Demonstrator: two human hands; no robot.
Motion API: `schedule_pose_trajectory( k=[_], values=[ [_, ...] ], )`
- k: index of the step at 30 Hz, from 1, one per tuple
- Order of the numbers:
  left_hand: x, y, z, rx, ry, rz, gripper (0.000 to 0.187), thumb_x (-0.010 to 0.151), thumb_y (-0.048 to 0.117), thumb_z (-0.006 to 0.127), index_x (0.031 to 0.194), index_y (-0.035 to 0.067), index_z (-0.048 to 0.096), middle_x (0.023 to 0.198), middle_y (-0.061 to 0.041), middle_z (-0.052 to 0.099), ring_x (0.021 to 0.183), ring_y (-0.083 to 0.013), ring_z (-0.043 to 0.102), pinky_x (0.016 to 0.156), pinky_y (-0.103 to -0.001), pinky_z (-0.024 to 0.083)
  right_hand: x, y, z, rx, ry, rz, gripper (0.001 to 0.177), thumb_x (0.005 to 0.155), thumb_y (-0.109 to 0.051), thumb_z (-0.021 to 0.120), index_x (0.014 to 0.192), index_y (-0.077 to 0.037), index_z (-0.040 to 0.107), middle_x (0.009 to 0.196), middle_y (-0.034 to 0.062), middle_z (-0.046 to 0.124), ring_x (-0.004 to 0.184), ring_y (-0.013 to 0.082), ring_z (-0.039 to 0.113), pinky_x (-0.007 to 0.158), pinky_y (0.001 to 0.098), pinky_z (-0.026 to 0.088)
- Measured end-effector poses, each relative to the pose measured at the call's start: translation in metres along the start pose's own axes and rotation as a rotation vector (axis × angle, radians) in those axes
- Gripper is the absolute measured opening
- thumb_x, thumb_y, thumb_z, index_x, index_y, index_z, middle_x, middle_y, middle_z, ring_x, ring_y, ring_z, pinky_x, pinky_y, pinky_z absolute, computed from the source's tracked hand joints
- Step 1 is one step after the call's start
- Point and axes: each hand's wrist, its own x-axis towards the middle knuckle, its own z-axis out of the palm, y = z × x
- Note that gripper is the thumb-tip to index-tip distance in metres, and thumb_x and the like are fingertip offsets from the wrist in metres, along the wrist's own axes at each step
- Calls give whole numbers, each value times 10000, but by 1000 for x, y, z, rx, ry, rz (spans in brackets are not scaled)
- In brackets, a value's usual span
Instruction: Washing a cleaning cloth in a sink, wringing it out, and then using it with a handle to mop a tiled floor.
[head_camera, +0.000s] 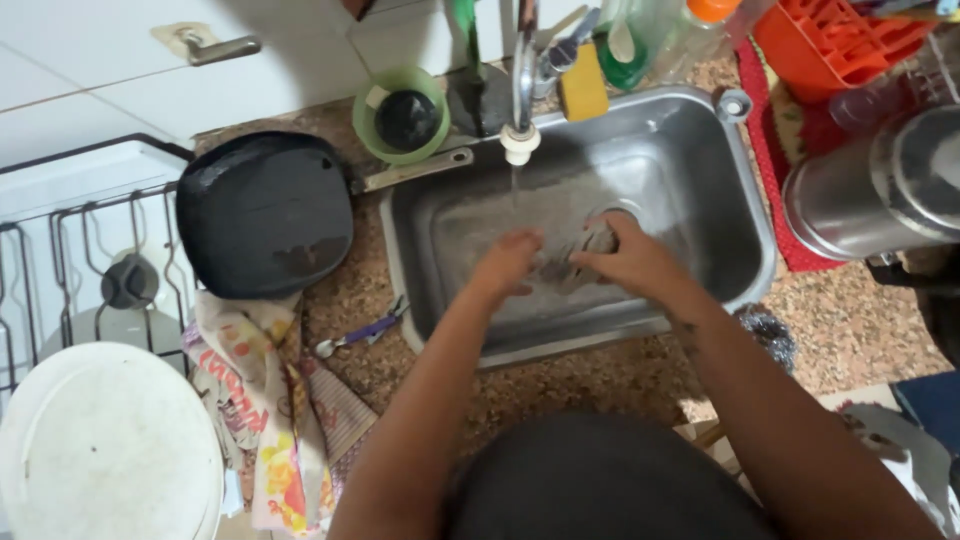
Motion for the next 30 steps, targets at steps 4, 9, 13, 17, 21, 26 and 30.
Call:
schedule_pose_trajectory(
  k=[4,9,13,17,21,26,30],
  values=[
    [-97,41,-20,305,-104,173,727,1004,550,507,1568,102,407,1572,-252,437,1423,-456,435,1164,-586,405,8,2,29,307,-196,66,1005,757,-300,873,1577,-77,336,1594,384,253,1345,492,509,978,552,569],
    [-134,36,-43,473,-57,184,758,895,442,719,1511,82,464,1480,-284,526,1341,-470,527,1153,-581,423,18,-24,15,133,-463,68,765,872,-117,728,1576,-105,429,1504,254,535,1118,355,682,924,477,590],
    [-138,8,-63,412,72,156,763,826,413,788,1482,141,508,1433,-242,584,1277,-422,612,1093,-530,507,86,-29,-17,-603,-70,-193,574,893,-371,635,1427,-160,632,1356,195,675,1250,418,630,1062,568,483],
    [-125,-6,-80,389,220,191,806,814,466,806,1480,109,527,1414,-242,592,1340,-420,551,1112,-531,476,131,-65,-22,-837,297,-481,556,958,-502,606,1451,-246,583,1370,130,656,1228,362,638,1034,522,502],
    [-124,-5,-80,278,304,148,806,827,508,804,1492,142,531,1441,-171,597,1385,-344,528,1123,-507,463,217,-58,-22,-1042,431,-651,739,927,-404,634,1570,-92,447,1572,116,504,1442,235,476,1157,409,421],
    [-121,-8,-82,210,345,115,918,814,612,780,1521,110,479,1431,-210,598,1392,-364,519,1123,-520,459,200,-82,-41,-892,295,-494,758,928,-313,654,1580,-77,348,1294,224,672,1124,396,686,970,515,547],
    [-129,-2,-78,150,368,137,936,819,592,803,1514,61,470,1445,-232,578,1407,-372,503,1118,-529,459,220,-75,-63,-891,293,-419,544,994,-446,618,1483,-209,586,1412,68,647,1301,297,594,1089,478,445]
  ],
)
